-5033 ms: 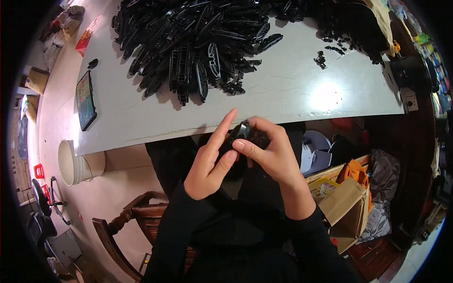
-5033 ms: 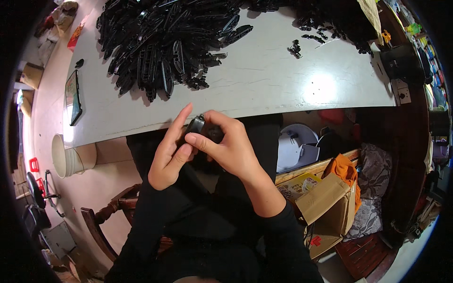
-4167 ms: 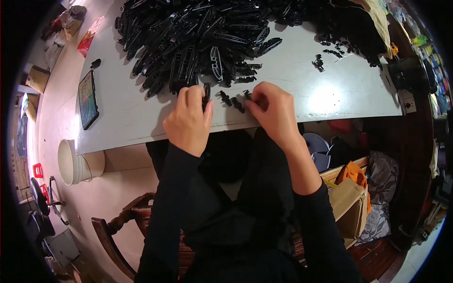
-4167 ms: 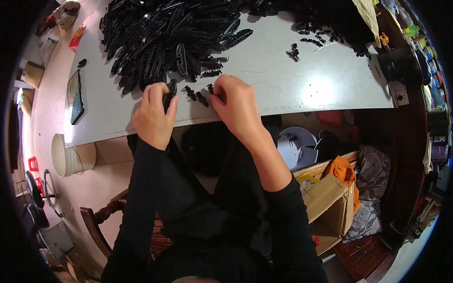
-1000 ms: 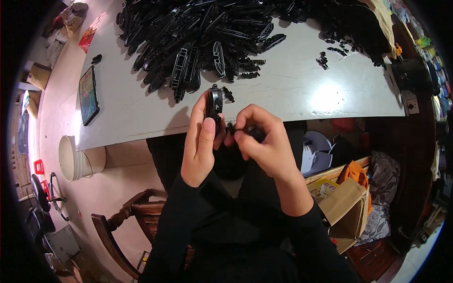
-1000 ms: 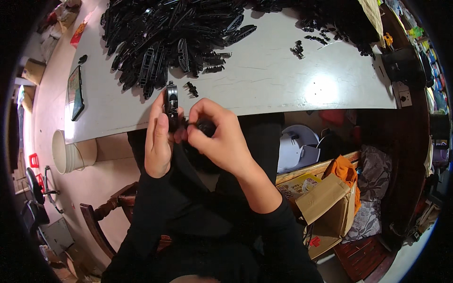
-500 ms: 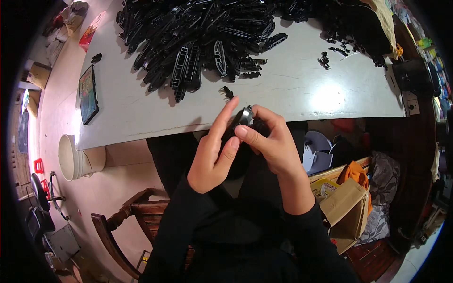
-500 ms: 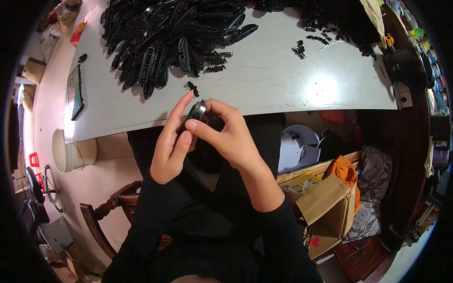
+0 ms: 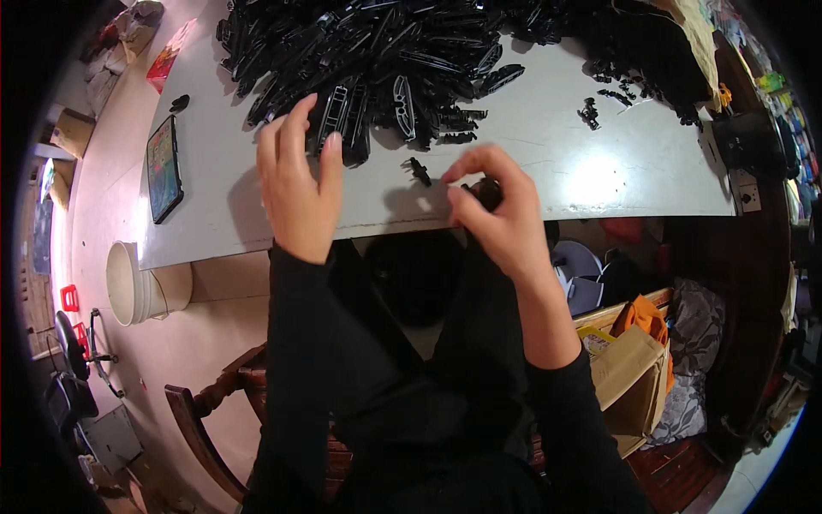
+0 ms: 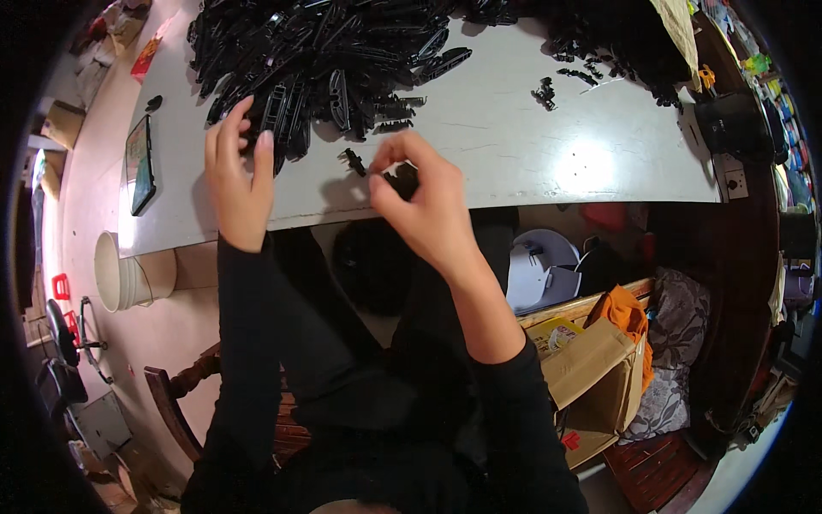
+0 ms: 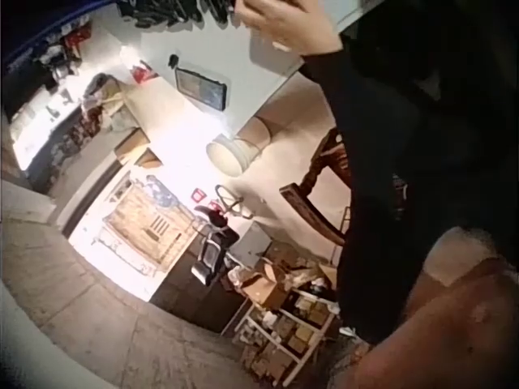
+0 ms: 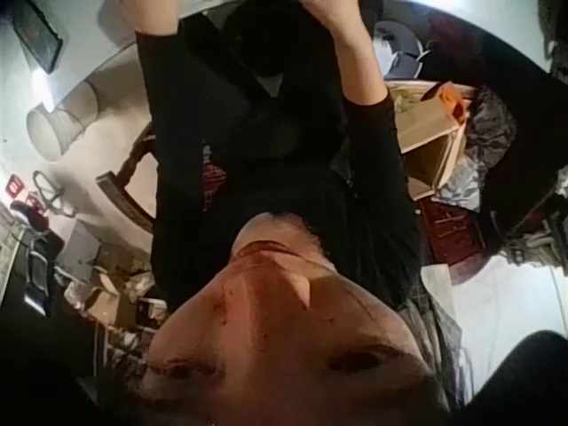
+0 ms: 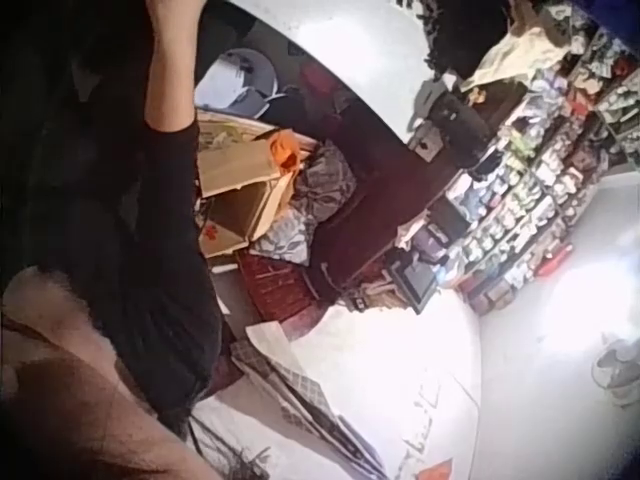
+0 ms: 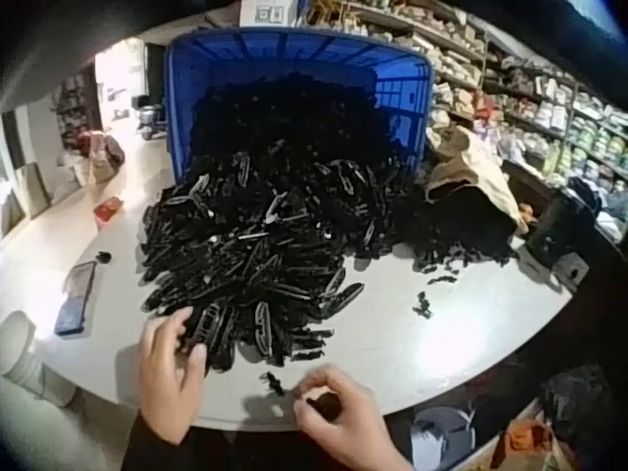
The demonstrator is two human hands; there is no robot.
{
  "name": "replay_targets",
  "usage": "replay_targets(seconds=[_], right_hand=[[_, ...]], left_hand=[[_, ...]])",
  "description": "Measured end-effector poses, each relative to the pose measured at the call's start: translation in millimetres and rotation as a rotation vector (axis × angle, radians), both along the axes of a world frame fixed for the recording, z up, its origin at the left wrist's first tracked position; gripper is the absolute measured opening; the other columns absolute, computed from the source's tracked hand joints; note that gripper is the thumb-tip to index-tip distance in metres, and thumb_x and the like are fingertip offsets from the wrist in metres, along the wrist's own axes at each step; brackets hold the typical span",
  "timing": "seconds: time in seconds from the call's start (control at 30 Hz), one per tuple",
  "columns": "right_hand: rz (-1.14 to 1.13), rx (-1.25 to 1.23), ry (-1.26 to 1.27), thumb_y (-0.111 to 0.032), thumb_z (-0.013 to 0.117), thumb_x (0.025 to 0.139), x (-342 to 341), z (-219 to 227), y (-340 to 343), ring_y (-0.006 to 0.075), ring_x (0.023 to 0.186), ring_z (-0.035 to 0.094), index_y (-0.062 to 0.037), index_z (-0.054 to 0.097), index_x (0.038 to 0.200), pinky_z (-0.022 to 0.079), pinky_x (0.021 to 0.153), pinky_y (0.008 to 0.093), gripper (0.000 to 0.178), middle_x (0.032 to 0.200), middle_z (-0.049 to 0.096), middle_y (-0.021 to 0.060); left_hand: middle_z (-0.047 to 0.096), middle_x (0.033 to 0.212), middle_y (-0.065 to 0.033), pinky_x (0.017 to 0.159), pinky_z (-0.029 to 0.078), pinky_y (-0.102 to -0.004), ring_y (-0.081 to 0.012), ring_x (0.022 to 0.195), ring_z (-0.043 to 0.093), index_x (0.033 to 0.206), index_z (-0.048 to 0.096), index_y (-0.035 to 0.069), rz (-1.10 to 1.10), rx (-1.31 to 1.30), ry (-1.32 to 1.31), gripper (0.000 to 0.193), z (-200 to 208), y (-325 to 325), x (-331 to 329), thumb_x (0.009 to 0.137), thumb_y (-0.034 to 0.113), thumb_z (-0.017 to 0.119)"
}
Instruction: Manually assembling small black plastic components by attaching metal pieces.
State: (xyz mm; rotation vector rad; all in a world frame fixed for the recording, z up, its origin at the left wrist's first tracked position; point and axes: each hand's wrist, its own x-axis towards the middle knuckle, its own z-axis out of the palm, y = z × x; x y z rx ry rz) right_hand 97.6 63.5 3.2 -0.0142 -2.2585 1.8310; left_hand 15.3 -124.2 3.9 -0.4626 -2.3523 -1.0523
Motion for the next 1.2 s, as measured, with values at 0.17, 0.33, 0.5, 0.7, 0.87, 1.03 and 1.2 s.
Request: replay_targets(seconds=[0.17, 0.33, 0.5, 0.7, 0.87, 1.03, 1.2], right_hand=[[0.004, 0.751, -0.020, -0.008, 0.067, 0.072, -17.1, 7.9, -15.7, 0.0313, 0.065, 0.056, -0.0068, 0.057, 0.095, 0.046, 0.060, 0.0380, 0.026, 0.079, 0.059, 0.0116], [0.075, 0.663, -0.084, -0.005, 0.066, 0.072, -24.7, 1.7, -9.7, 0.0239, 0.062, 0.059, -0.0033, 0.058, 0.088, 0.046, 0.057, 0.0325, 0.018, 0.070, 0.059, 0.0106], [0.200, -0.288, -0.357, -0.002, 0.065, 0.077, -7.5, 3.2, -1.4, 0.0129, 0.061, 0.058, 0.0018, 0.058, 0.085, 0.045, 0.049, 0.0225, 0.011, 0.070, 0.060, 0.0080], [0.197, -0.549, -0.371, -0.003, 0.066, 0.079, 8.6, 10.5, -7.8, 0.0092, 0.054, 0.054, 0.0020, 0.059, 0.084, 0.042, 0.046, 0.0190, 0.010, 0.074, 0.059, 0.0058], [0.166, -0.520, -0.346, -0.003, 0.066, 0.079, 18.5, 16.5, -18.6, 0.0087, 0.052, 0.053, 0.0027, 0.059, 0.083, 0.041, 0.046, 0.0193, 0.009, 0.071, 0.058, 0.0052], [0.213, -0.542, -0.351, -0.003, 0.065, 0.080, 18.7, 23.1, -29.7, 0.0089, 0.052, 0.053, 0.0033, 0.058, 0.081, 0.042, 0.047, 0.0198, 0.009, 0.068, 0.058, 0.0058], [0.147, -0.553, -0.295, -0.004, 0.065, 0.080, 20.6, 17.2, -32.5, 0.0087, 0.056, 0.054, 0.0035, 0.058, 0.083, 0.042, 0.046, 0.0197, 0.011, 0.069, 0.058, 0.0056]], left_hand=[[0.054, 0.099, -0.0121, 0.075, 0.045, -0.0368, -0.0266, 0.089, 0.056, 0.120, 0.049, 0.008, 0.008, -0.127, -0.096, 0.042, -10.1, 2.4, -20.4, 0.082, 0.019, 0.061], [0.058, 0.090, -0.0122, 0.070, 0.046, -0.0340, -0.0236, 0.077, 0.057, 0.117, 0.051, 0.006, -0.022, -0.001, -0.092, 0.035, -19.3, -1.2, -25.3, 0.084, 0.015, 0.057], [0.057, 0.085, -0.0041, 0.057, 0.039, -0.0210, -0.0087, 0.065, 0.049, 0.120, 0.048, 0.001, -0.211, 0.848, -0.499, 0.030, -0.9, -8.5, 5.2, 0.094, 0.014, 0.041], [0.052, 0.093, -0.0040, 0.057, 0.036, -0.0187, -0.0068, 0.066, 0.044, 0.125, 0.043, 0.002, -0.470, 1.009, -0.750, 0.035, 4.1, 1.4, 44.1, 0.095, 0.018, 0.042], [0.052, 0.089, -0.0042, 0.055, 0.035, -0.0181, -0.0064, 0.061, 0.042, 0.129, 0.038, 0.004, -0.525, 0.955, -0.846, 0.037, 4.7, 9.0, 61.3, 0.096, 0.021, 0.040], [0.052, 0.100, -0.0053, 0.059, 0.036, -0.0173, -0.0053, 0.067, 0.044, 0.135, 0.032, 0.003, -0.535, 0.809, -0.834, 0.043, 3.4, 12.8, 72.5, 0.096, 0.020, 0.041], [0.045, 0.118, -0.0075, 0.071, 0.039, -0.0187, -0.0054, 0.083, 0.045, 0.139, 0.025, 0.001, -0.572, 0.422, -0.645, 0.052, -0.1, 8.7, 73.8, 0.095, 0.021, 0.044]])
